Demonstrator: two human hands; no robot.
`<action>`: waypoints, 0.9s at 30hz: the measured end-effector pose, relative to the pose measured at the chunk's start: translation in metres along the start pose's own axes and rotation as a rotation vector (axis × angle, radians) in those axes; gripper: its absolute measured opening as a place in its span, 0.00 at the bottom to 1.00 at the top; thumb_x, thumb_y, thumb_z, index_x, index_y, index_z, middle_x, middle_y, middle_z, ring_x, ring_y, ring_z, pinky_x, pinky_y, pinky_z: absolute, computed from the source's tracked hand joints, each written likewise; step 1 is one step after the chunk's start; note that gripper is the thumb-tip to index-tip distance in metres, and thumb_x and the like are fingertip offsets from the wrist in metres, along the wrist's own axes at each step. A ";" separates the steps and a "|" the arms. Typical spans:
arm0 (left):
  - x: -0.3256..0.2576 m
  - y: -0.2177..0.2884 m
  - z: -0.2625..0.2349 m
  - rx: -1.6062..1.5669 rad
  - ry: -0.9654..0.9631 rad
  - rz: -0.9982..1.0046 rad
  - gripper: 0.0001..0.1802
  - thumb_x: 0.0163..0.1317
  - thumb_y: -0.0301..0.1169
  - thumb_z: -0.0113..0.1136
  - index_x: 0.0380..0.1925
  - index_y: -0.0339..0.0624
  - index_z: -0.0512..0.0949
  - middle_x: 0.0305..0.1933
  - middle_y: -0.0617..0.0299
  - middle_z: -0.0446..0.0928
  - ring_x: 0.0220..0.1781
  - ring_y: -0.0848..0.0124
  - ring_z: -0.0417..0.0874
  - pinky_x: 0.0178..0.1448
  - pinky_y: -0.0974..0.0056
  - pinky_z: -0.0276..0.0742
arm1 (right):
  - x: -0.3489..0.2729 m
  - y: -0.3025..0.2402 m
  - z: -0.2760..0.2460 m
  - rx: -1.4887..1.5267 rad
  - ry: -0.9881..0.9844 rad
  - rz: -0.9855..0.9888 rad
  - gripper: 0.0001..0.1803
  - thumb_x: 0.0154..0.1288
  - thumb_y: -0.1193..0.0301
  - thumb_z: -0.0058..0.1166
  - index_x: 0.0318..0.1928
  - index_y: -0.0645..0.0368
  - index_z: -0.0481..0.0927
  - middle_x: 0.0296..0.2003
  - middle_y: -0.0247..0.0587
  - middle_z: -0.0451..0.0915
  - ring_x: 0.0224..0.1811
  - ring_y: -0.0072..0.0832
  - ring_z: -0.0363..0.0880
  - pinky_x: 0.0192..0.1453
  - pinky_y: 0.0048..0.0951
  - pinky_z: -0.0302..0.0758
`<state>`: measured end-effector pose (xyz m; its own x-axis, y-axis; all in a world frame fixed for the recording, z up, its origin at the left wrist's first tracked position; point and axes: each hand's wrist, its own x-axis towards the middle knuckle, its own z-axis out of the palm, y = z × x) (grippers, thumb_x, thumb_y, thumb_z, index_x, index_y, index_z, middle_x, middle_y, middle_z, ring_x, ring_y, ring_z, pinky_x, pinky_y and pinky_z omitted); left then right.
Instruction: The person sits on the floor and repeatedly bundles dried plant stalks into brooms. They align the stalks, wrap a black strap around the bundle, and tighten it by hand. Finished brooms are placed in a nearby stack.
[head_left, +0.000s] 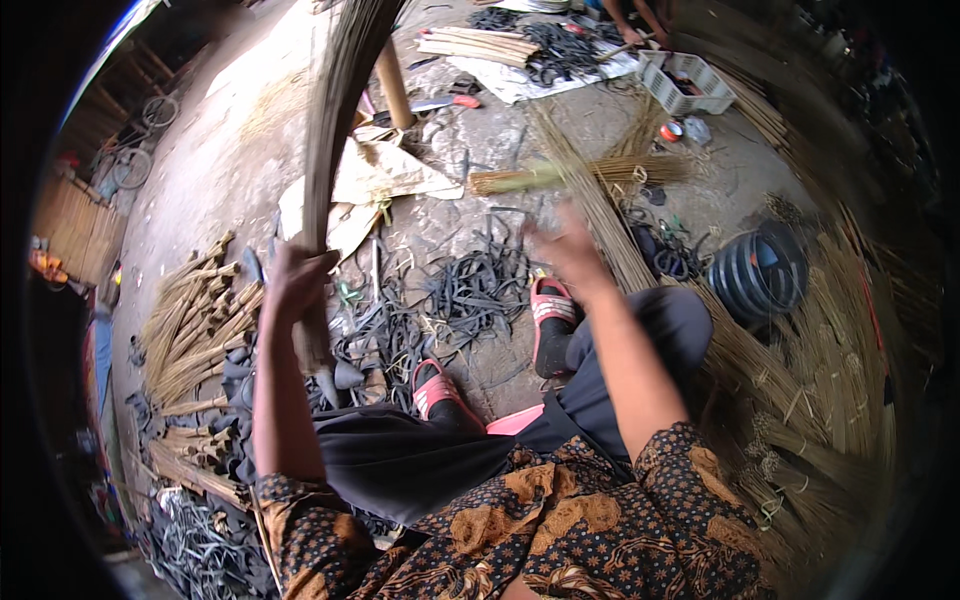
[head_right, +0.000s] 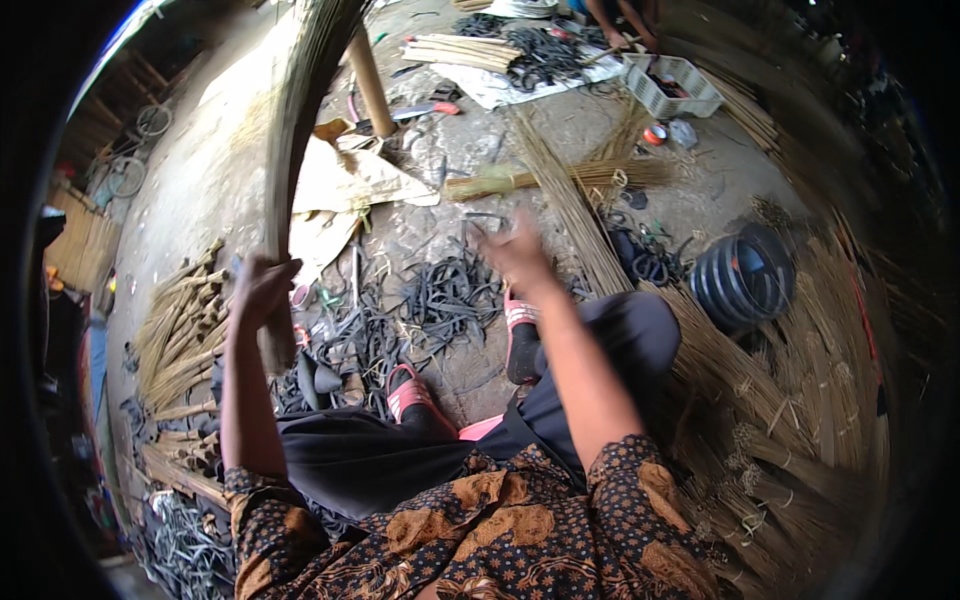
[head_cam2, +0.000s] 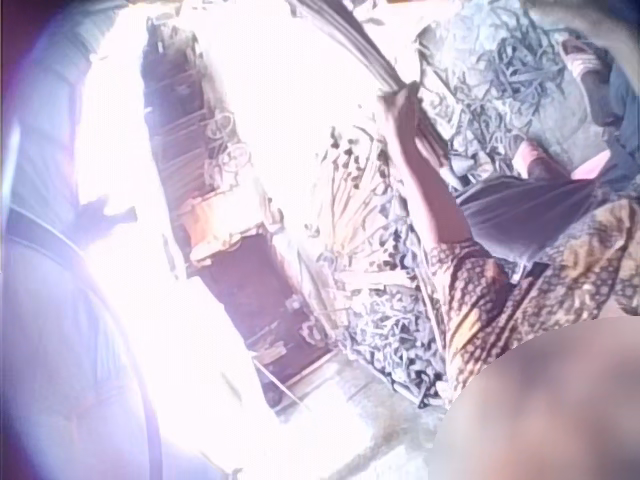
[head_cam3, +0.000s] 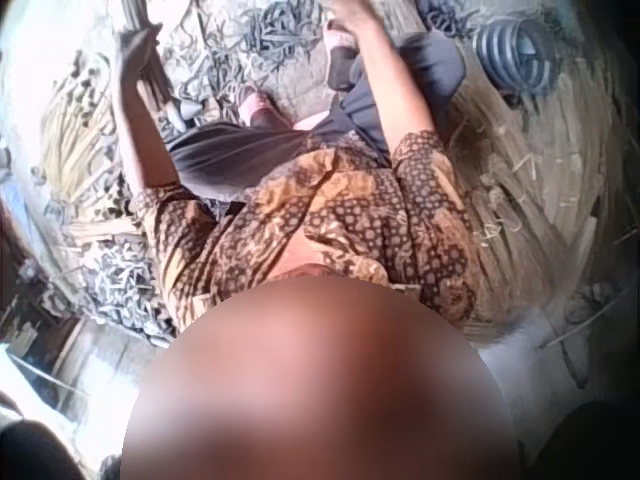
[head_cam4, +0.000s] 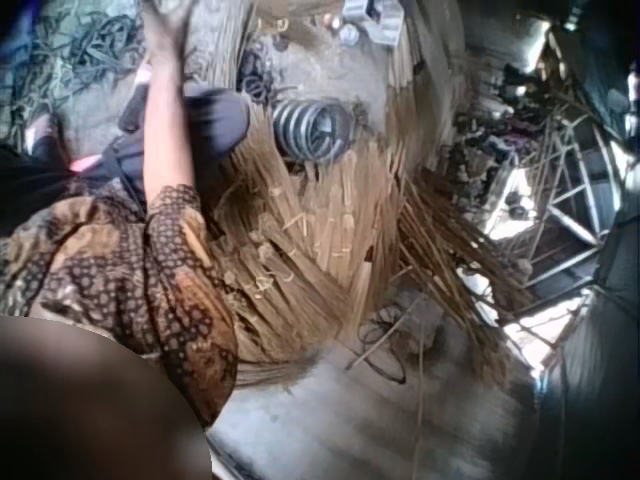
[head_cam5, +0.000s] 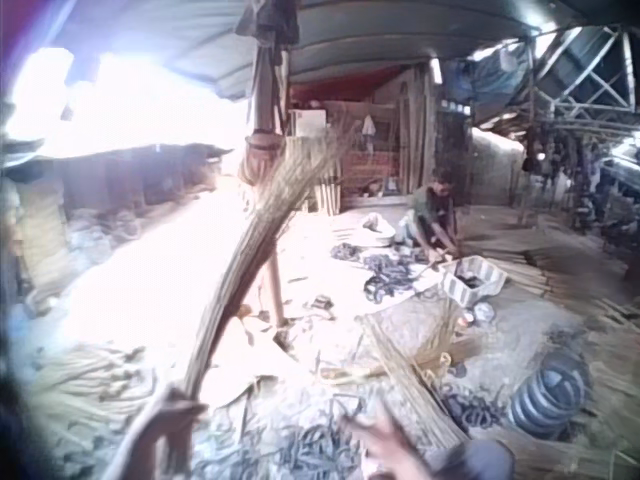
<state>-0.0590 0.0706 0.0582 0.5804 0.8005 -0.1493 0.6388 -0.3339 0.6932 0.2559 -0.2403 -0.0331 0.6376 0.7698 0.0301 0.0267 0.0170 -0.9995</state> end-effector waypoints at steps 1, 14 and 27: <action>-0.001 0.009 0.019 -0.113 -0.057 -0.067 0.22 0.65 0.41 0.70 0.17 0.39 0.80 0.17 0.68 0.74 0.18 0.77 0.71 0.22 0.63 0.66 | -0.003 0.014 0.054 -0.023 -0.127 0.069 0.65 0.65 0.42 0.70 0.83 0.64 0.42 0.81 0.66 0.50 0.76 0.47 0.69 0.70 0.41 0.77; -0.058 -0.046 0.324 -0.862 -0.561 -0.704 0.21 0.58 0.40 0.76 0.38 0.31 0.86 0.34 0.55 0.85 0.28 0.64 0.85 0.31 0.56 0.81 | -0.063 0.151 0.090 -0.097 -0.204 0.669 0.35 0.76 0.37 0.52 0.44 0.60 0.86 0.36 0.31 0.82 0.37 0.22 0.75 0.42 0.31 0.73; -0.078 -0.039 0.299 -1.055 -0.649 -0.656 0.20 0.66 0.28 0.71 0.57 0.34 0.81 0.51 0.47 0.87 0.46 0.56 0.91 0.52 0.48 0.91 | -0.056 0.164 0.080 0.115 -0.132 0.863 0.15 0.69 0.60 0.64 0.40 0.60 0.87 0.35 0.38 0.86 0.33 0.24 0.82 0.37 0.28 0.77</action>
<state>0.0221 -0.1272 -0.1685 0.6403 0.1960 -0.7427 0.3737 0.7653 0.5241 0.1624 -0.2296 -0.1997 0.3052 0.6111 -0.7304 -0.5054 -0.5461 -0.6681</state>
